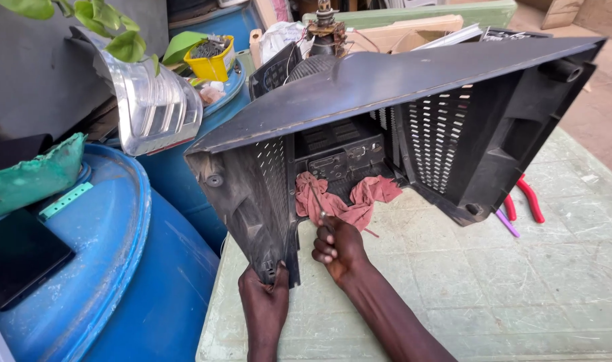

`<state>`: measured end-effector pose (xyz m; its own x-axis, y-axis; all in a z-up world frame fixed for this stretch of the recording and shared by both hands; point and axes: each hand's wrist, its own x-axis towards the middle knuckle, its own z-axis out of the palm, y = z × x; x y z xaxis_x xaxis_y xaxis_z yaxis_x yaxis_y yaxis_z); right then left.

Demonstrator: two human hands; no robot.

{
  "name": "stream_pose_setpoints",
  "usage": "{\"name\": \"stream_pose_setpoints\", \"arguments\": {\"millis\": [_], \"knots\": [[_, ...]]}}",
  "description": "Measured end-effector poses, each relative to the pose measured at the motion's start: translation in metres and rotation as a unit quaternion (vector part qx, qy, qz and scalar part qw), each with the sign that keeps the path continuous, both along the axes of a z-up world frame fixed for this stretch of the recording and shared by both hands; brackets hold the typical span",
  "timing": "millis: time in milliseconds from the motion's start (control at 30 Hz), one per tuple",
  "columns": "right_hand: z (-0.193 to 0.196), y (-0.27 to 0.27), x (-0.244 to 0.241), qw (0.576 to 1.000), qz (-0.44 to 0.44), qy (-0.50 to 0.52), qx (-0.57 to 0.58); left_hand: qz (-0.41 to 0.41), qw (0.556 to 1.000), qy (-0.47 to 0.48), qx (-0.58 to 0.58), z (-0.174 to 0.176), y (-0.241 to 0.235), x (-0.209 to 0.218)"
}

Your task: Cleaning the interior and exterior of a plastic television casing using a cloth and a toothbrush.

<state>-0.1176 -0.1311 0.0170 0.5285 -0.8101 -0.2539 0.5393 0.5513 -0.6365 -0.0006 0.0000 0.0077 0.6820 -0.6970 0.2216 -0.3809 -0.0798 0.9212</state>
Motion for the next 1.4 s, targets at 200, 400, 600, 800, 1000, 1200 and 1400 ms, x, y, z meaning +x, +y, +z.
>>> {"name": "stream_pose_setpoints", "arguments": {"millis": [200, 400, 600, 800, 1000, 1200, 1400], "knots": [[0.055, 0.013, 0.005, 0.997, -0.057, 0.022, -0.047, -0.009, 1.0, -0.006, -0.012, 0.006, 0.0, -0.005], [0.055, 0.013, -0.017, 0.992, -0.07, 0.031, -0.097, 0.008, 1.0, -0.006, 0.001, 0.017, -0.001, -0.007], [0.018, 0.004, -0.009, 0.998, 0.034, 0.005, -0.049, -0.005, 0.998, -0.036, -0.045, 0.002, 0.0, -0.003], [0.013, -0.002, -0.003, 0.999, -0.004, 0.039, -0.008, -0.004, 1.0, 0.017, -0.005, 0.002, -0.001, -0.004], [0.026, -0.006, -0.001, 0.998, 0.006, -0.022, -0.051, 0.003, 0.998, -0.029, -0.049, 0.0, 0.002, -0.004], [-0.008, -0.012, 0.009, 1.0, -0.003, -0.006, 0.001, -0.004, 0.999, -0.026, -0.026, 0.005, -0.001, -0.004], [0.026, 0.001, 0.006, 0.999, -0.022, 0.01, -0.047, 0.001, 0.999, -0.02, -0.039, 0.002, 0.002, -0.005]]}}
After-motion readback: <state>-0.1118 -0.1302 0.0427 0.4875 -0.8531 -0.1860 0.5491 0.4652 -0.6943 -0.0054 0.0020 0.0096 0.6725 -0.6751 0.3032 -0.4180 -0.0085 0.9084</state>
